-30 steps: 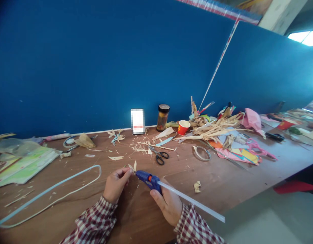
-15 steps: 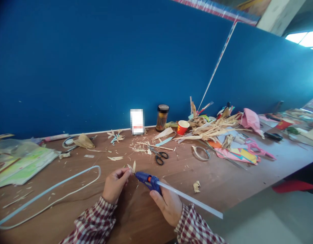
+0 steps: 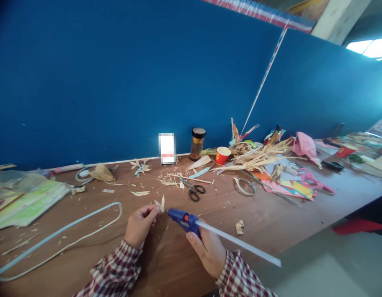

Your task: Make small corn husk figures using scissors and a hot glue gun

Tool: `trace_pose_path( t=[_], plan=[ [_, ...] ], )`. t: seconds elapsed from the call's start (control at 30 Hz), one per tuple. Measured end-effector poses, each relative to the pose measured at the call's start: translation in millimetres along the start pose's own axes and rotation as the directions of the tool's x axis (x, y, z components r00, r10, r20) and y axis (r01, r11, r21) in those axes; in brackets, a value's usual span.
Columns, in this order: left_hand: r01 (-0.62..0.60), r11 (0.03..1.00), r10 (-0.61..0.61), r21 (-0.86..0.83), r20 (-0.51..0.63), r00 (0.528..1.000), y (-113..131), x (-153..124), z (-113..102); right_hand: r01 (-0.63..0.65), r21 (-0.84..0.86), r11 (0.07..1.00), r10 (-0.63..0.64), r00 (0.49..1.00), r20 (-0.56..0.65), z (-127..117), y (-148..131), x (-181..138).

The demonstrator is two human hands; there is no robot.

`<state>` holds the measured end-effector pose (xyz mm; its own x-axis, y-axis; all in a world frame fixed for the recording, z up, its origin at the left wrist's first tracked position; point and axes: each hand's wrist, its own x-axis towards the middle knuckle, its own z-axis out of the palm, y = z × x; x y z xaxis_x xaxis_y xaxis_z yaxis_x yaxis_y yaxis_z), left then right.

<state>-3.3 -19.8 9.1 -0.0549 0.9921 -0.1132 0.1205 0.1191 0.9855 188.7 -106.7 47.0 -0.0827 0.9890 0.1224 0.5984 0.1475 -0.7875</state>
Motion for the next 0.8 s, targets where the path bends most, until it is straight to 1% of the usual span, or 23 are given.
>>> trace_pose_path(
  t=[0.2,0.37,0.43,0.53,0.6,0.63,0.7,0.73,0.77,0.8],
  plan=[
    [-0.028,0.999,0.028,0.02,0.026,0.999,-2.9,1.0,1.7,0.023,0.016,1.0,-0.023,0.999,0.028,3.4,-3.0,4.1],
    [-0.002,1.0,0.002,-0.003,0.01,1.0,-5.2,0.8,1.7,0.02,0.002,1.0,-0.02,1.0,0.022,1.4,0.4,4.4],
    [0.002,1.0,-0.002,-0.014,0.002,1.0,-6.2,1.3,1.7,0.014,-0.011,1.0,-0.014,1.0,0.019,-4.1,6.9,1.1],
    [0.007,0.999,-0.008,-0.046,-0.019,1.0,-6.7,1.9,1.5,-0.027,-0.007,1.0,0.027,0.999,-0.027,-18.8,20.7,-1.9],
    [0.018,0.998,-0.02,-0.06,-0.043,0.999,-6.1,1.7,1.4,-0.087,-0.044,0.995,0.083,0.993,-0.085,-34.6,31.4,-0.8],
    [0.021,0.998,-0.025,-0.065,-0.068,0.997,-5.7,1.4,1.5,-0.13,-0.097,0.987,0.117,0.984,-0.135,-44.5,37.1,0.7],
    [0.029,0.993,-0.038,-0.114,-0.08,0.996,-5.1,0.8,1.9,-0.24,-0.27,0.932,0.164,0.947,-0.277,-67.1,49.9,5.0],
    [0.034,0.989,-0.046,-0.147,-0.078,0.996,-5.0,0.7,2.2,-0.319,-0.354,0.879,0.193,0.918,-0.348,-78.8,57.0,7.4],
    [0.046,0.983,-0.059,-0.177,-0.069,0.996,-5.0,0.7,2.3,-0.389,-0.443,0.808,0.213,0.893,-0.396,-89.9,64.7,10.1],
    [0.053,0.978,-0.067,-0.203,-0.064,0.996,-4.9,1.0,1.9,-0.435,-0.53,0.728,0.231,0.883,-0.408,-100.0,72.8,12.7]
  ],
)
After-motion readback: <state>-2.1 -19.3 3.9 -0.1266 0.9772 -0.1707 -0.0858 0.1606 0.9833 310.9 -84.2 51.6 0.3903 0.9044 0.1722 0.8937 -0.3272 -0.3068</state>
